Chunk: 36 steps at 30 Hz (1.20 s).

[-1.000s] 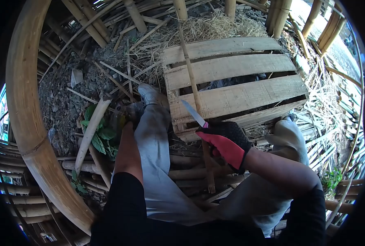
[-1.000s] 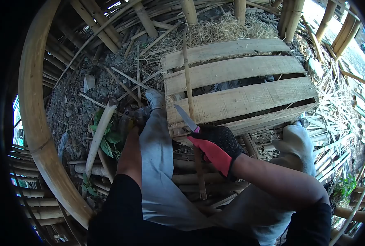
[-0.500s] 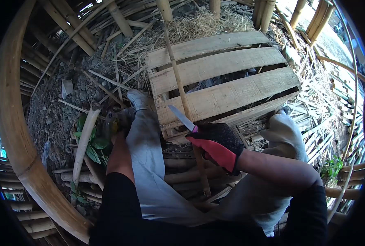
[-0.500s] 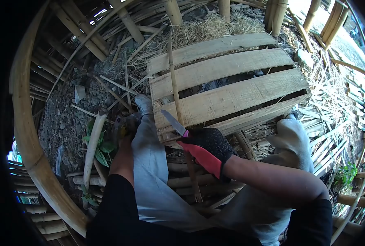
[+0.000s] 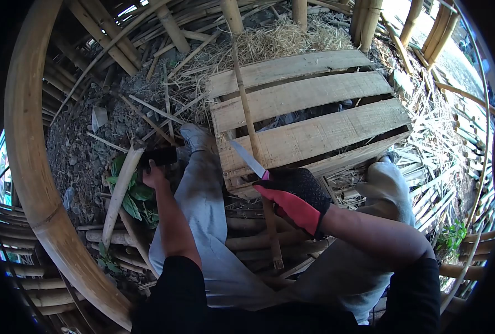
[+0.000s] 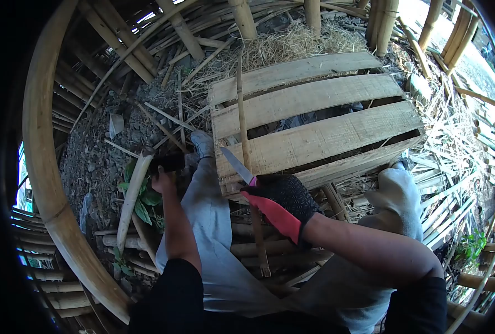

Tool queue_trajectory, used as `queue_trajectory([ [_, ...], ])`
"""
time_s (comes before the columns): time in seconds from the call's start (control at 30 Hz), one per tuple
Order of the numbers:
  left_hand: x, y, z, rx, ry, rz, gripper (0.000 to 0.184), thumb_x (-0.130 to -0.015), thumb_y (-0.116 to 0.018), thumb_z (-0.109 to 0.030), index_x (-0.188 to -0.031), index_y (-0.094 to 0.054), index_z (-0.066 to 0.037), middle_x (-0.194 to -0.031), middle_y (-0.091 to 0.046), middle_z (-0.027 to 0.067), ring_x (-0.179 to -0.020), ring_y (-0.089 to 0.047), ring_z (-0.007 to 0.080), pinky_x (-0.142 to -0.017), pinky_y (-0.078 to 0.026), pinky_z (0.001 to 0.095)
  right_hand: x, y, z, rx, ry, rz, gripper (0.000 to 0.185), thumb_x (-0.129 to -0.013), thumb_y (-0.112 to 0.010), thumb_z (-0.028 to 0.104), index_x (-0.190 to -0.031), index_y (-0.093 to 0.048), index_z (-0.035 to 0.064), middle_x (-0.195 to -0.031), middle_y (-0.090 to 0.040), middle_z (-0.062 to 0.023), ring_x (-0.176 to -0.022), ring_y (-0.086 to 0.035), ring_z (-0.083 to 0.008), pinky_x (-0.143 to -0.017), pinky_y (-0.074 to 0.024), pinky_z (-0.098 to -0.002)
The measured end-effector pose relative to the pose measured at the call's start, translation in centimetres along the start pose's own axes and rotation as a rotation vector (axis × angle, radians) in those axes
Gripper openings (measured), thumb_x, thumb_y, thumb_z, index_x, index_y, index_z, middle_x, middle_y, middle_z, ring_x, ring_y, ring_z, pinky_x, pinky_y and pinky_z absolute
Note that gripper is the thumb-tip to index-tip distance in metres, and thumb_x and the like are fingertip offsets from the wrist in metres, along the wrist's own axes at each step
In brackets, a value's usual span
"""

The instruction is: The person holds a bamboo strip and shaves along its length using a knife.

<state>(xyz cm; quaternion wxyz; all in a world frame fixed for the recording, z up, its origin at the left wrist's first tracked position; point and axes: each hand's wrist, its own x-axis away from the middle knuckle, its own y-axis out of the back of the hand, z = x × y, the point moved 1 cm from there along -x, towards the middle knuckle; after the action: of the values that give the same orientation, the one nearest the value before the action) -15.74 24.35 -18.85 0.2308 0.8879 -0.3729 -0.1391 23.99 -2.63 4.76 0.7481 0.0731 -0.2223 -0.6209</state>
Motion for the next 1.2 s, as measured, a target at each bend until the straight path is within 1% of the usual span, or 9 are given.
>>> queue_trajectory([
  [0.07, 0.7, 0.6, -2.1, 1.07, 0.363, 0.099, 0.034, -0.088, -0.065, -0.02, -0.113, -0.059, 0.003, -0.096, -0.069, 0.0145, -0.076, -0.069, 0.0267, -0.102, -0.046, 0.0512, 0.0, 0.1, -0.1, 0.046, 0.048, 0.009, 0.034, -0.094, -0.06, 0.035, -0.097, -0.065, 0.0018, -0.073, -0.061, -0.0056, -0.061, -0.062, -0.0117, -0.054, -0.0503, -0.0279],
  [0.17, 3.9, 2.3, -4.9, 1.619, 0.28, 0.638, 0.017, -0.095, -0.052, -0.012, -0.106, -0.06, -0.001, -0.092, -0.065, 0.0088, -0.08, -0.065, 0.0244, -0.1, -0.047, 0.0503, 0.2, 0.1, -0.5, 0.054, 0.114, -0.052, 0.028, -0.094, -0.057, 0.028, -0.094, -0.067, 0.0022, -0.074, -0.064, -0.0125, -0.064, -0.065, -0.0224, -0.058, -0.0511, -0.0334],
  [0.27, 6.5, 0.5, -5.4, 1.446, 0.205, 0.629, 0.018, -0.098, -0.047, -0.013, -0.106, -0.057, -0.001, -0.093, -0.062, 0.007, -0.086, -0.062, 0.0201, -0.102, -0.045, 0.0485, 0.3, -0.2, -0.3, 0.223, 0.461, -0.187, 0.026, -0.094, -0.058, 0.027, -0.096, -0.067, 0.0025, -0.073, -0.064, -0.0109, -0.063, -0.065, -0.0209, -0.057, -0.0511, -0.0326],
  [0.33, 6.2, -1.6, -2.8, 1.443, 0.195, 0.629, 0.018, -0.098, -0.046, -0.013, -0.107, -0.057, -0.002, -0.094, -0.061, 0.0062, -0.089, -0.061, 0.0185, -0.102, -0.046, 0.0468, 0.7, 0.5, 1.6, -0.244, -0.193, -0.047, 0.026, -0.095, -0.058, 0.027, -0.099, -0.066, 0.0024, -0.071, -0.062, -0.0097, -0.059, -0.063, -0.0186, -0.055, -0.0507, -0.0316],
  [0.5, 10.1, -0.5, -3.9, 1.777, 0.21, 1.186, 0.019, -0.098, -0.049, -0.024, -0.105, -0.058, -0.01, -0.081, -0.051, 0.003, -0.076, -0.054, 0.0157, -0.089, -0.05, 0.0328, 0.1, 0.6, 0.4, -0.155, -0.114, -0.065, 0.03, -0.095, -0.058, 0.029, -0.097, -0.065, 0.0003, -0.07, -0.06, -0.0088, -0.056, -0.061, -0.0153, -0.054, -0.0497, -0.0304],
  [0.7, 11.3, 2.4, -3.7, 1.669, 0.481, 1.422, 0.025, -0.099, -0.05, -0.031, -0.104, -0.059, -0.007, -0.085, -0.055, 0.0033, -0.072, -0.055, 0.0174, -0.089, -0.05, 0.035, -0.2, 0.9, 1.1, -0.086, -0.036, -0.084, 0.031, -0.094, -0.059, 0.031, -0.096, -0.064, -0.0003, -0.07, -0.06, -0.0058, -0.057, -0.06, -0.0123, -0.054, -0.0496, -0.0288],
  [0.8, 16.2, 5.4, -7.2, 1.67, 0.531, 0.894, 0.026, -0.099, -0.053, -0.025, -0.115, -0.056, -0.005, -0.102, -0.059, 0.005, -0.09, -0.06, 0.0196, -0.093, -0.049, 0.0403, -0.5, 0.7, 0.9, -0.1, -0.122, -0.06, 0.031, -0.094, -0.06, 0.03, -0.101, -0.064, 0.0004, -0.074, -0.06, -0.0029, -0.062, -0.06, -0.0093, -0.055, -0.0511, -0.0263],
  [0.9, 20.5, 9.2, -11.4, 1.476, 0.348, 0.834, 0.036, -0.095, -0.056, -0.015, -0.128, -0.048, -0.004, -0.122, -0.055, 0.0085, -0.111, -0.057, 0.0207, -0.097, -0.047, 0.0442, -0.7, 0.5, 0.7, -0.167, -0.15, -0.072, 0.032, -0.094, -0.06, 0.031, -0.101, -0.065, 0.0004, -0.074, -0.061, -0.0033, -0.063, -0.061, -0.0093, -0.056, -0.0519, -0.0261],
  [1.2, 25.2, 11.4, -11.2, 1.3, 0.201, 1.269, 0.056, -0.084, -0.067, -0.007, -0.133, -0.042, -0.004, -0.129, -0.049, 0.0093, -0.115, -0.051, 0.0251, -0.089, -0.051, 0.0484, -0.7, 0.4, 0.9, -0.193, -0.185, -0.131, 0.03, -0.093, -0.062, 0.031, -0.099, -0.066, 0.0013, -0.072, -0.06, -0.0042, -0.06, -0.059, -0.0094, -0.054, -0.0499, -0.027],
])
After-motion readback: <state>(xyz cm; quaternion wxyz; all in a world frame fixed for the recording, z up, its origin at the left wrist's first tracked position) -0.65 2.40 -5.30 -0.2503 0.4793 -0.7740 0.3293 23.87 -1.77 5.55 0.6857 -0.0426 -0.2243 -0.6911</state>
